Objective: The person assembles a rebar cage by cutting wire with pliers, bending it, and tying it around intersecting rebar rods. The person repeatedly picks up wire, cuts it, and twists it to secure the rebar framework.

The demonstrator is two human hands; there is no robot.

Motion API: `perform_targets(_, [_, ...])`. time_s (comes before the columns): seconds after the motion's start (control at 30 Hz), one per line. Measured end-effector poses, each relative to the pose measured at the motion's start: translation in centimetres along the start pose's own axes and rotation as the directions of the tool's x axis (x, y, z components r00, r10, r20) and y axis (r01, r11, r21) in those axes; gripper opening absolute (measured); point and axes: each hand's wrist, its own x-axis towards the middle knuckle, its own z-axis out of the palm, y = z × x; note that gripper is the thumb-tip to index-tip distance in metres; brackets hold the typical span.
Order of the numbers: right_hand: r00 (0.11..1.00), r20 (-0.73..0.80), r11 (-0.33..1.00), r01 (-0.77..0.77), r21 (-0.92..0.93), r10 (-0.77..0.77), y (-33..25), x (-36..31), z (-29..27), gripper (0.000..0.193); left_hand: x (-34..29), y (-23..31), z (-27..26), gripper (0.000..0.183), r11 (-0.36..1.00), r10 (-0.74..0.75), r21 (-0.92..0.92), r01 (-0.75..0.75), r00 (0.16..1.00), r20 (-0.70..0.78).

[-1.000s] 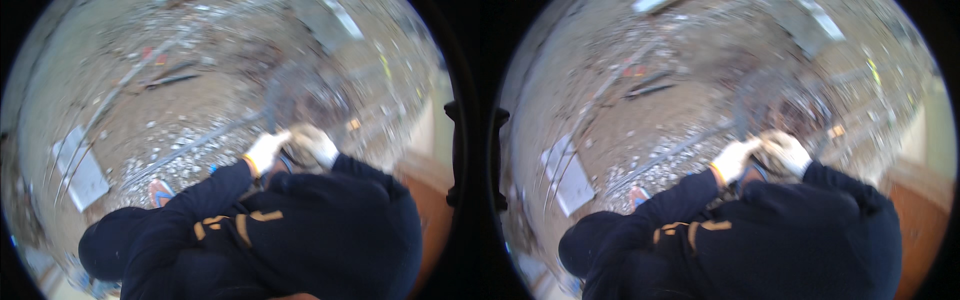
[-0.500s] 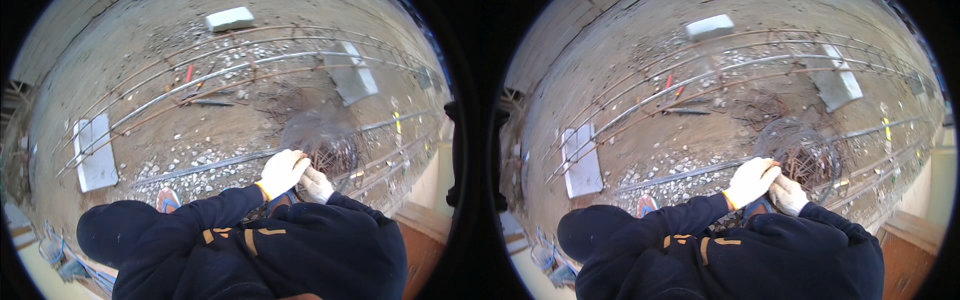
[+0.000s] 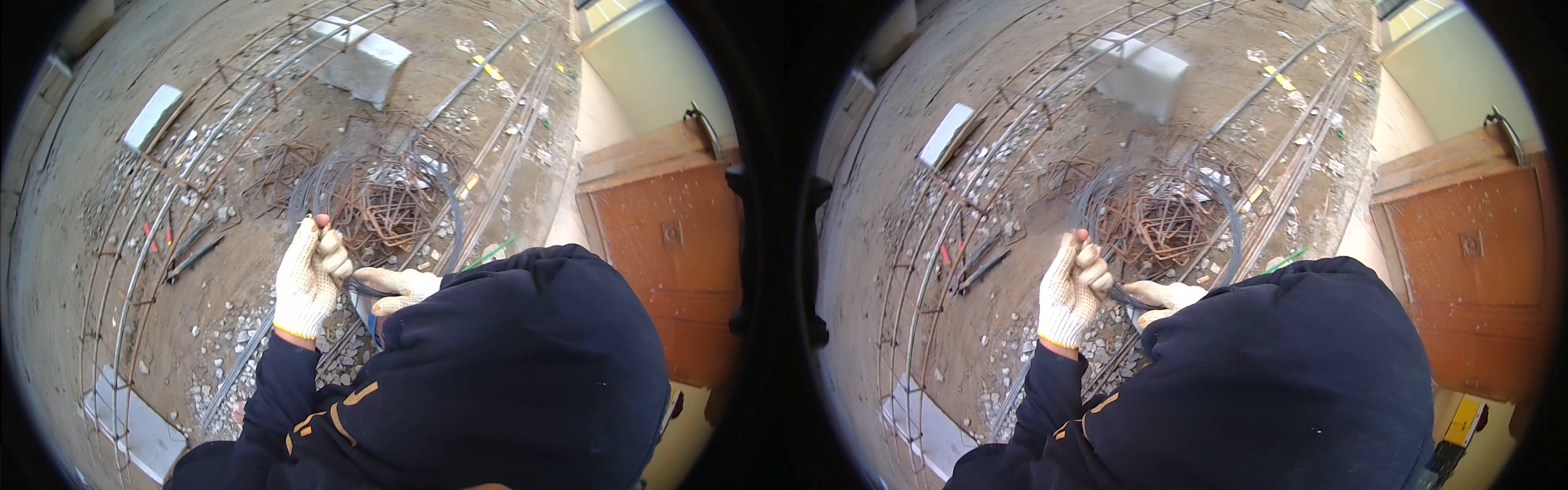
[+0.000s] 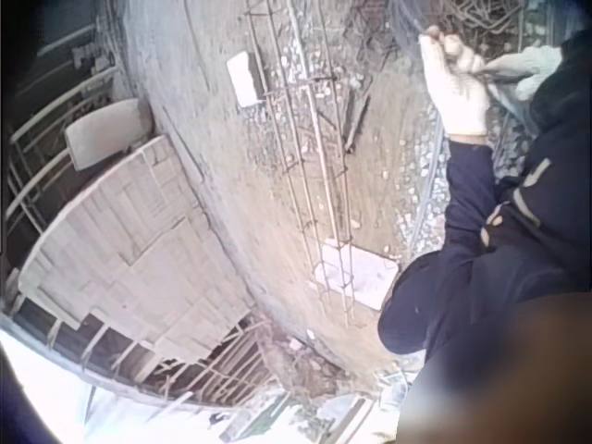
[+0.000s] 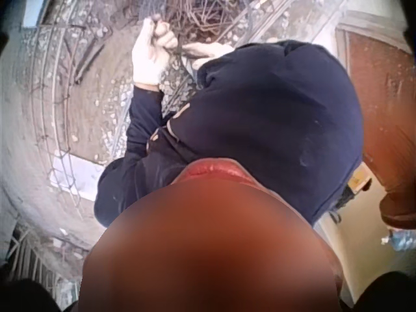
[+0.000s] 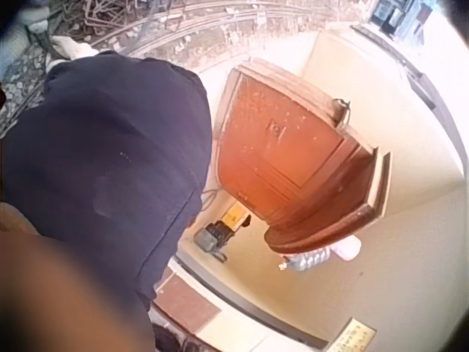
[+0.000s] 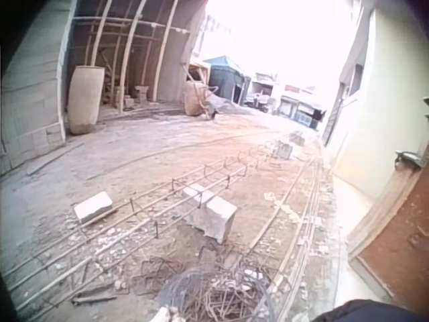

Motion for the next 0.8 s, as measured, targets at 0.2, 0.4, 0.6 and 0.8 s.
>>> perform_targets(0.2, [0.922,0.042,0.849,-0.337,-0.408,0.386,0.2,-1.3,-3.8,0.044,-1.8,1.1,3.4,0.040,0.986,0.102,0.142,-0.084,0.987,-0.127])
perform_targets(0.4, [0.990,0.077,0.555,-0.002,-0.832,0.119,0.4,-5.3,-12.3,0.024,-7.4,6.6,9.3,0.041,0.984,0.172,0.056,-0.168,0.981,-0.085])
perform_targets(0.6, [0.974,0.081,0.213,0.127,-0.969,-0.214,5.6,-9.3,-23.9,0.014,-13.1,10.9,15.5,0.033,0.964,-0.055,0.263,0.047,0.998,0.023])
perform_targets(0.8, [0.981,-0.191,-0.110,-0.187,-0.976,0.029,3.2,-12.3,-32.1,0.016,-19.3,17.0,20.9,0.026,0.584,0.432,0.802,-0.126,0.884,-0.175])
